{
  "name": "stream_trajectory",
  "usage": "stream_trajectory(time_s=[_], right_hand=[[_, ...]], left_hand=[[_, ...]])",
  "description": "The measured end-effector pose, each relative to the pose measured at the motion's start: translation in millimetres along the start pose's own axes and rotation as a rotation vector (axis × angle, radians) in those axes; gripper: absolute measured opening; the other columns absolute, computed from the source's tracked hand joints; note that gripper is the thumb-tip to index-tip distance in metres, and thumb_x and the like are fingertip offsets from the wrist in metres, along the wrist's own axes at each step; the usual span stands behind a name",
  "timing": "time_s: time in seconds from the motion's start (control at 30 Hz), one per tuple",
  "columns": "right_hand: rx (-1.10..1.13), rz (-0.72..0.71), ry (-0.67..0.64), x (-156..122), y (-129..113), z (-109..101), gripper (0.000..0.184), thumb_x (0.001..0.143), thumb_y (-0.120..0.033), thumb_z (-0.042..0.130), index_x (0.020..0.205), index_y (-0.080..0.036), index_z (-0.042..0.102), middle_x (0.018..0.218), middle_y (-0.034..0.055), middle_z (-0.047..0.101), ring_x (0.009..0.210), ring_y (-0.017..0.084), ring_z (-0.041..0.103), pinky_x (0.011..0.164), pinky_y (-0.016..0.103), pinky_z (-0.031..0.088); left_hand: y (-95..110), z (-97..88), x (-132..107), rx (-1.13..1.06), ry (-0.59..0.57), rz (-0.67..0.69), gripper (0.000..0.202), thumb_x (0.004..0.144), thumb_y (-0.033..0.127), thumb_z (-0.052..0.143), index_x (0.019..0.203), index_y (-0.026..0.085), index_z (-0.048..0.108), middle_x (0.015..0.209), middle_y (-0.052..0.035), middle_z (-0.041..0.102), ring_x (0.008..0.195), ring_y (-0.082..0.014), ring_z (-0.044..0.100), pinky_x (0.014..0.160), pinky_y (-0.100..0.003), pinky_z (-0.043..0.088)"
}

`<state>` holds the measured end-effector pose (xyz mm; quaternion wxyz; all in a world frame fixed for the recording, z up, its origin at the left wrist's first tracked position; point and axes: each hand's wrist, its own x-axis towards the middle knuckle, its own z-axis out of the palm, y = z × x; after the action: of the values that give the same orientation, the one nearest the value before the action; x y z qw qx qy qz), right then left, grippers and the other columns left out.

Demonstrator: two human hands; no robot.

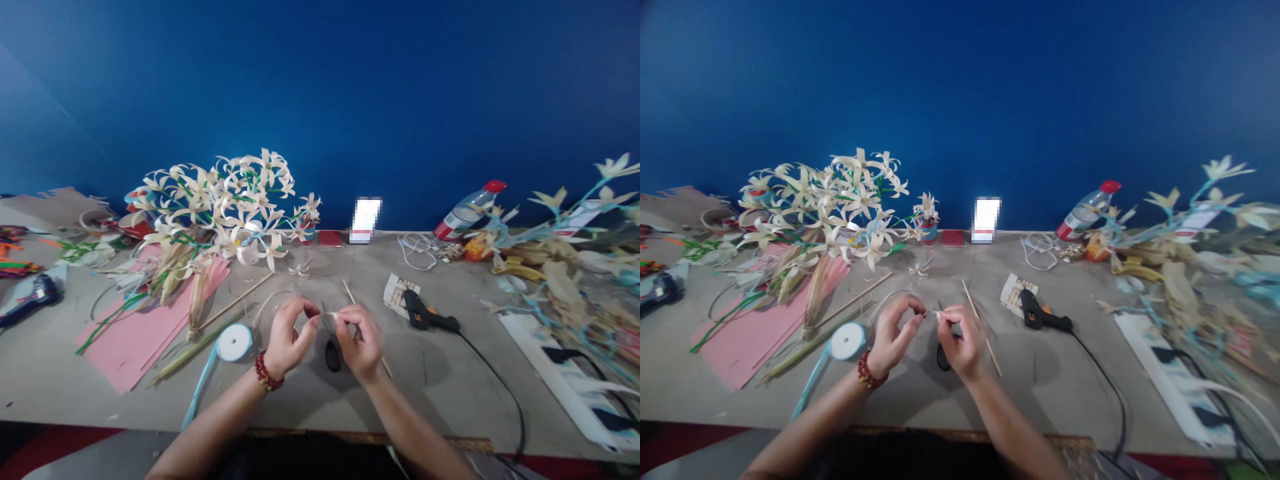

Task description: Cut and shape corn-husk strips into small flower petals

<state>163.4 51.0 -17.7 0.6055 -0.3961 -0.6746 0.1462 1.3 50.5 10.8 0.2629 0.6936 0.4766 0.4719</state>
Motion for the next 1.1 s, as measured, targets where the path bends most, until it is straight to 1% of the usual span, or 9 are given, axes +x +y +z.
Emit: stream_trajectory(time_s=[0.07, 0.23, 0.37, 0.43, 0.57, 0.67, 0.73, 1.0, 1.1], right_hand=[[-0.008, -0.004, -0.031, -1.3, -1.2, 1.4, 0.011, 0.087, -0.011, 0.058, 0.086, -0.022, 0.059, 0.077, 0.0028, 0.065, 0.070, 0.017, 0.062, 0.065, 0.031, 0.052], [-0.001, -0.015, -0.059, -4.3, -0.8, 3.0, 0.012, 0.087, -0.010, 0.059, 0.088, -0.022, 0.060, 0.078, 0.0027, 0.065, 0.070, 0.017, 0.062, 0.067, 0.031, 0.052], [0.027, 0.002, 0.030, -1.9, 3.3, -0.2, 0.012, 0.087, -0.010, 0.058, 0.088, -0.022, 0.058, 0.079, 0.0043, 0.064, 0.073, 0.018, 0.062, 0.067, 0.033, 0.053], [0.043, 0.016, 0.059, 0.3, 3.9, -1.4, 0.012, 0.088, -0.010, 0.057, 0.087, -0.022, 0.058, 0.078, 0.0043, 0.063, 0.073, 0.018, 0.062, 0.066, 0.032, 0.053], [0.017, -0.003, -0.013, 3.0, -1.2, -0.1, 0.011, 0.088, -0.013, 0.057, 0.084, -0.023, 0.058, 0.074, 0.0025, 0.064, 0.069, 0.018, 0.062, 0.064, 0.031, 0.052], [0.003, -0.005, -0.054, 2.6, -5.9, 2.3, 0.013, 0.088, -0.012, 0.058, 0.083, -0.023, 0.058, 0.075, 0.0016, 0.066, 0.066, 0.016, 0.062, 0.063, 0.030, 0.052], [0.000, -0.008, -0.063, 1.6, -6.5, 3.0, 0.014, 0.087, -0.010, 0.059, 0.084, -0.023, 0.058, 0.075, 0.0012, 0.066, 0.066, 0.016, 0.062, 0.064, 0.029, 0.052], [-0.015, -0.025, 0.033, -0.7, -0.3, 1.0, 0.010, 0.088, -0.013, 0.057, 0.086, -0.022, 0.059, 0.074, 0.0032, 0.065, 0.069, 0.018, 0.063, 0.065, 0.032, 0.052], [-0.041, -0.026, 0.015, -0.1, -2.4, 2.2, 0.010, 0.088, -0.014, 0.057, 0.083, -0.023, 0.058, 0.072, 0.0026, 0.066, 0.067, 0.018, 0.063, 0.064, 0.031, 0.052]], left_hand=[[5.2, 3.7, 0.6, -0.006, -0.039, 0.023, 0.008, 0.085, 0.021, 0.054, 0.087, 0.019, 0.061, 0.081, -0.0042, 0.066, 0.080, -0.0200, 0.061, 0.077, -0.033, 0.046], [6.9, 10.0, 0.9, 0.050, -0.013, 0.049, 0.017, 0.085, 0.016, 0.050, 0.070, 0.020, 0.055, 0.067, -0.0011, 0.060, 0.068, -0.0170, 0.057, 0.070, -0.031, 0.044], [-1.7, 4.0, 0.6, 0.093, 0.058, 0.032, 0.018, 0.084, 0.015, 0.047, 0.068, 0.020, 0.054, 0.067, -0.0016, 0.059, 0.070, -0.0180, 0.056, 0.071, -0.032, 0.044], [-2.5, 0.6, 0.9, 0.077, 0.064, 0.031, 0.018, 0.086, 0.017, 0.045, 0.073, 0.020, 0.057, 0.071, -0.0028, 0.061, 0.073, -0.0190, 0.058, 0.073, -0.033, 0.045], [4.6, 1.6, 1.9, 0.058, 0.003, 0.116, 0.011, 0.085, 0.020, 0.052, 0.090, 0.021, 0.062, 0.087, -0.0060, 0.068, 0.086, -0.0217, 0.062, 0.084, -0.038, 0.047], [8.5, 6.6, 2.1, 0.096, 0.015, 0.180, 0.010, 0.083, 0.015, 0.054, 0.085, 0.022, 0.061, 0.081, -0.0029, 0.070, 0.082, -0.0198, 0.063, 0.096, -0.043, 0.044], [7.8, 8.6, 2.2, 0.118, 0.027, 0.200, 0.011, 0.082, 0.013, 0.055, 0.080, 0.023, 0.059, 0.076, -0.0006, 0.068, 0.078, -0.0184, 0.063, 0.100, -0.045, 0.042], [-3.1, -0.2, 1.5, 0.160, 0.157, 0.125, 0.011, 0.082, 0.014, 0.051, 0.079, 0.022, 0.058, 0.078, -0.0032, 0.066, 0.081, -0.0206, 0.062, 0.088, -0.041, 0.048], [1.7, -0.6, 1.2, 0.142, 0.075, 0.128, 0.012, 0.083, 0.019, 0.051, 0.090, 0.022, 0.060, 0.088, -0.0058, 0.069, 0.088, -0.0231, 0.063, 0.092, -0.043, 0.046]])
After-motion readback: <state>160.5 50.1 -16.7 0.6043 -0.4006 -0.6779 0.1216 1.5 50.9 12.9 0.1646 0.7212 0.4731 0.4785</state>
